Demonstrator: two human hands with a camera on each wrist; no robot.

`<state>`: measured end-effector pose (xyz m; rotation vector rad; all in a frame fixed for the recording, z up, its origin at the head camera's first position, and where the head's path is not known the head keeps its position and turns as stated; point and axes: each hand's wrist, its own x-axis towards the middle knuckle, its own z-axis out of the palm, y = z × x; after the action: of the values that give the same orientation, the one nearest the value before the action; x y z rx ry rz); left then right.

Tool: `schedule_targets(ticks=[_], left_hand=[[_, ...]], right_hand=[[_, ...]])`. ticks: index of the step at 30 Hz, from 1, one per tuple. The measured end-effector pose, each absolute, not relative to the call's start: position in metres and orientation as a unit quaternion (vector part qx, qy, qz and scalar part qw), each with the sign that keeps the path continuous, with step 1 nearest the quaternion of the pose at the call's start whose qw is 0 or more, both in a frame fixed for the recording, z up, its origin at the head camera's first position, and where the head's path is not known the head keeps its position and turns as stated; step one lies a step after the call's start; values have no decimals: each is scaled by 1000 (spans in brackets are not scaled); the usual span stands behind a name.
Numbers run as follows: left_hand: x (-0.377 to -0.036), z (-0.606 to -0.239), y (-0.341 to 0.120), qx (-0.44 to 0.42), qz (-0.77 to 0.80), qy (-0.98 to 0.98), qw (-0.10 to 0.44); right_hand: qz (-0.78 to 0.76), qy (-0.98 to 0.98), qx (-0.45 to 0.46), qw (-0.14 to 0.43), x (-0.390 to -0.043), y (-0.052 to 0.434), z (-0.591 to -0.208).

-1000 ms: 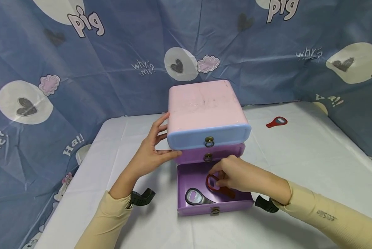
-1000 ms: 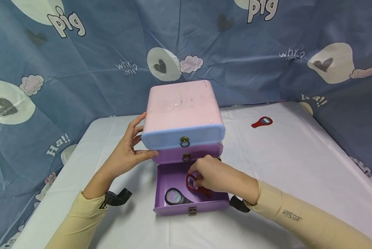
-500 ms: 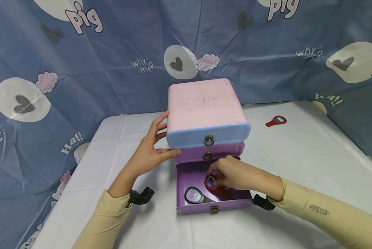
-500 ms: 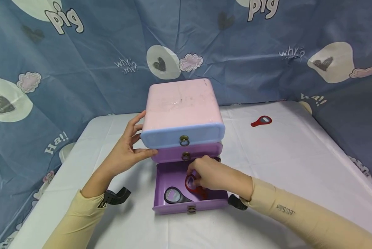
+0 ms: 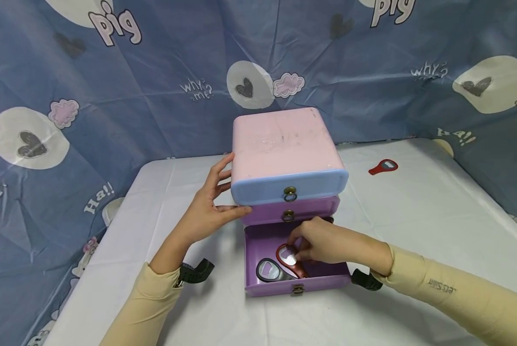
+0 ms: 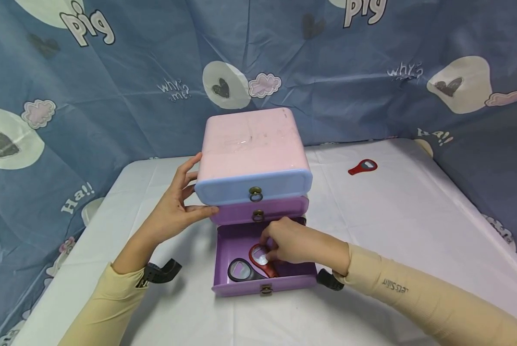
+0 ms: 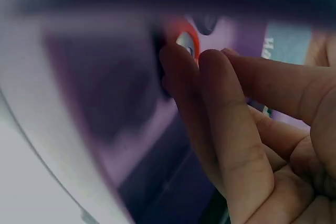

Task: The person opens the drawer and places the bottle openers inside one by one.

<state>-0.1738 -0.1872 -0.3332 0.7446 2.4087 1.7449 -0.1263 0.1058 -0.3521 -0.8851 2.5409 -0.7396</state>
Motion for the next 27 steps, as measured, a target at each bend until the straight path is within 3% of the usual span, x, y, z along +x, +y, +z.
schedule_targets(ticks=[9,18,22,27], left_hand=[[-173,-331,-188,242,564,789,36],[-172,-332,-188,239,558,794,35],[-173,-332,-187,241,558,793,35],[-172,-333,-188,241,560,792,38]], right_hand=[[-399,831,-256,291,-134,134,-330],[-464,784,-268,315,-136,177,-304],[-500,762,-287,296,-140,209,-293],[-567,738,-289,222,-156,259,-295]])
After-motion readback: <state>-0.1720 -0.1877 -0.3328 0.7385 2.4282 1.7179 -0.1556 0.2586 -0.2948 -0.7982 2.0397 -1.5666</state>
